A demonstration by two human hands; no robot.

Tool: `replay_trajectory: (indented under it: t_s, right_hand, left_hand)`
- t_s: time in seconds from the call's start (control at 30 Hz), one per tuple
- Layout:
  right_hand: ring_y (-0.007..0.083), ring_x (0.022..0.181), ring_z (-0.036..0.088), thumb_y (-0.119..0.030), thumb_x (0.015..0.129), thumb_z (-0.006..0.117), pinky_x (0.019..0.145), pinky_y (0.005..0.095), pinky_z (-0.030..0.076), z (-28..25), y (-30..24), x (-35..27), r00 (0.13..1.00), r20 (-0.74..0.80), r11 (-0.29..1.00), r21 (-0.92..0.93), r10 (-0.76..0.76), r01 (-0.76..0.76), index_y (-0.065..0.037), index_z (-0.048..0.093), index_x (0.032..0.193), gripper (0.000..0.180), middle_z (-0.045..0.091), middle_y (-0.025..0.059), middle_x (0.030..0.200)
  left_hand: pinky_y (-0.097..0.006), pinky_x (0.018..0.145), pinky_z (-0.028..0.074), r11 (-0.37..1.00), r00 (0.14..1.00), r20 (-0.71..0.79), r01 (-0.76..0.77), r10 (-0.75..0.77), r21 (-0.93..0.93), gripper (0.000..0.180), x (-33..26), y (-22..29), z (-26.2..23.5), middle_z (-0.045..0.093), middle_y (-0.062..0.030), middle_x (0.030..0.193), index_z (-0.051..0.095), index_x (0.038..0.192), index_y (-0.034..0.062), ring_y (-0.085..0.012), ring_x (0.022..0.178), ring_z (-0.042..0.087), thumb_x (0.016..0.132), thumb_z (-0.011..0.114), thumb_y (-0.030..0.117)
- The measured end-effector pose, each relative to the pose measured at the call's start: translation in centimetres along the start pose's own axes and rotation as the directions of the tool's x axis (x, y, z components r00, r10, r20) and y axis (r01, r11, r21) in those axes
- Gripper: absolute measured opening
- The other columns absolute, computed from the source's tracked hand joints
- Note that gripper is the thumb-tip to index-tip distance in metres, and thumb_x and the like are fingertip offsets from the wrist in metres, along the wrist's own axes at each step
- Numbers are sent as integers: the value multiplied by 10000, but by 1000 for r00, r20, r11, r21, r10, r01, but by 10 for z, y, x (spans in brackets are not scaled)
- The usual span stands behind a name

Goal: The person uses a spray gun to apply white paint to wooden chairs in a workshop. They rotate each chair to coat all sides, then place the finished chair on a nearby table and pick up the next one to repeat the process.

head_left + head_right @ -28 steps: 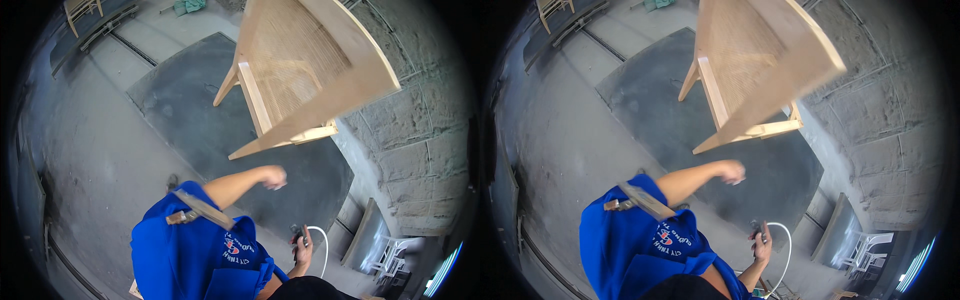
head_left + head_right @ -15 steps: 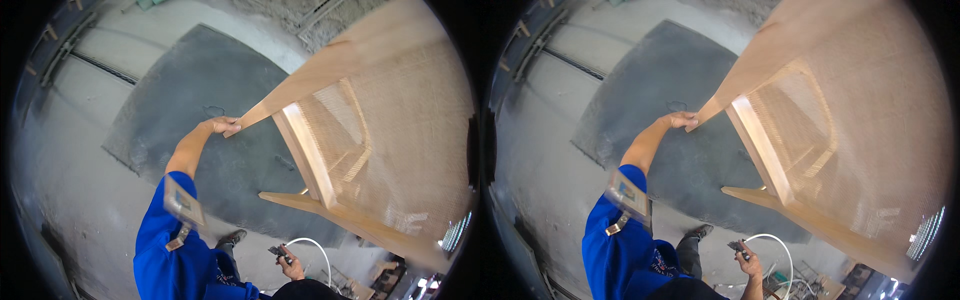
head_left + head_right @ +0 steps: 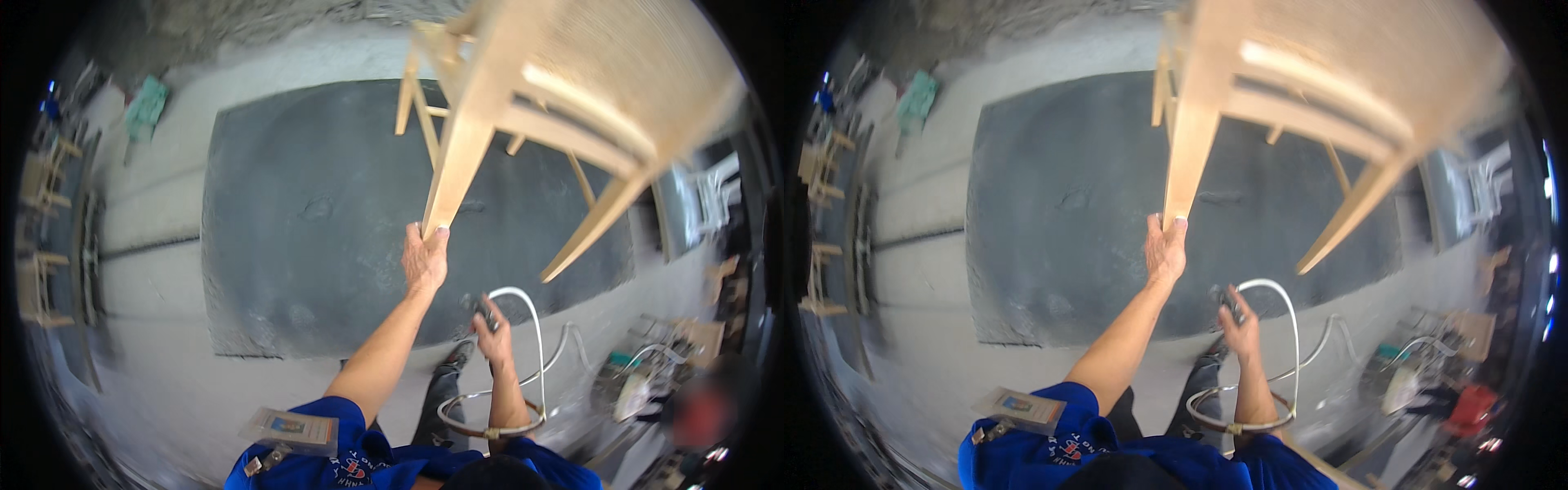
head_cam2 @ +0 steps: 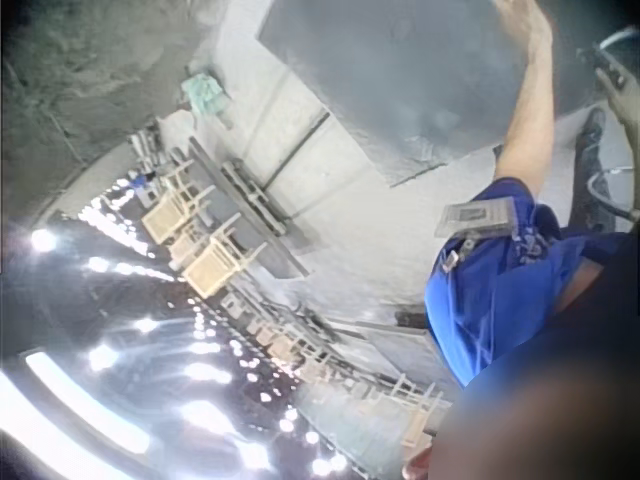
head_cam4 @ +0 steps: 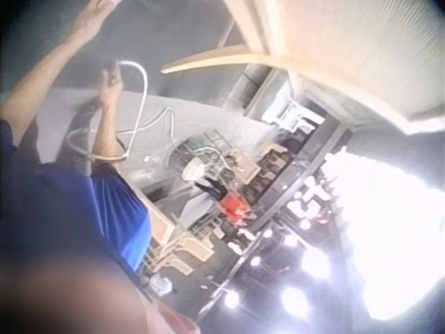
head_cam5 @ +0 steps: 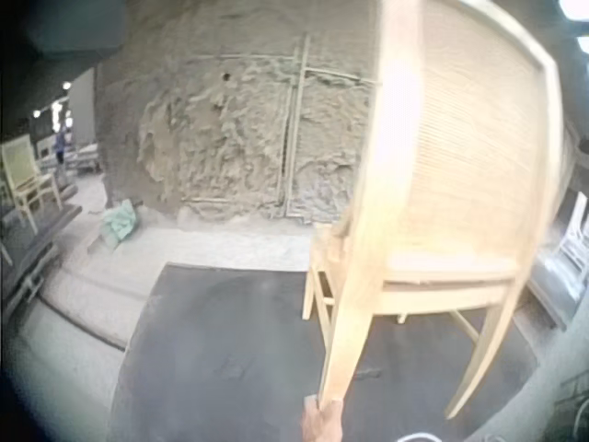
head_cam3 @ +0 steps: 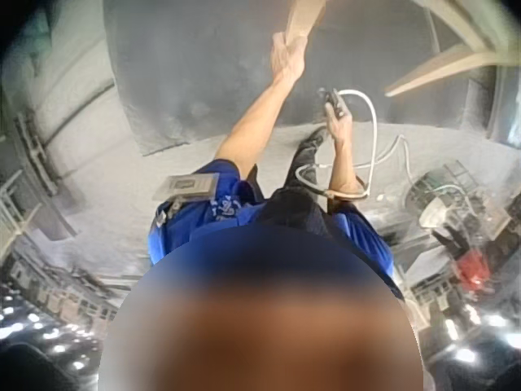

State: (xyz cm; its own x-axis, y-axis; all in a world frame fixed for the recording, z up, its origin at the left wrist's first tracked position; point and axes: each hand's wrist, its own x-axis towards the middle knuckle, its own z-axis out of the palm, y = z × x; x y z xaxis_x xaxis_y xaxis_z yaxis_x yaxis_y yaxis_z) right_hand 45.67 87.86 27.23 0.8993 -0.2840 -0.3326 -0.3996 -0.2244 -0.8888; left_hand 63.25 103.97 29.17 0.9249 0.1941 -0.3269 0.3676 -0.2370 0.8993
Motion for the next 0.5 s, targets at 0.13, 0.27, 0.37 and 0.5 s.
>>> replay_trajectory:
  t_s: [0.13,0.27,0.37,0.5]
  right_hand:
    - [57,665,573,-144,993,670,566,246,451,-41,-48,52,976,-219,950,308,16,54,-96,532,1529,556,650,4,783]
    - [47,676,583,-162,1011,655,481,221,406,-90,-91,112,957,-289,777,609,31,159,-109,497,1548,562,671,6,839]
    - [61,694,615,-160,1019,645,472,225,433,-99,-116,157,968,-249,667,723,9,180,-108,496,1540,544,680,4,894]
    - [81,702,639,-144,1027,631,465,232,444,-75,-149,222,987,-146,549,831,65,86,-123,510,1521,508,672,2,901]
  left_hand:
    - [-505,852,503,963,965,-105,-223,240,151,468,-27,93,56,674,-269,1004,545,1161,10,-442,967,667,1013,612,449]
    - [-478,799,502,961,928,-255,-275,272,25,550,6,171,67,673,-221,892,587,991,-41,-358,830,654,1044,562,506]
    - [-451,882,508,923,905,-262,-260,335,284,724,46,218,50,700,-220,1061,659,1114,-97,-314,979,663,1056,474,600]
    - [-423,976,505,957,911,-314,-211,266,199,888,105,262,34,681,-282,1212,636,1235,-179,-323,1114,658,1047,433,665]
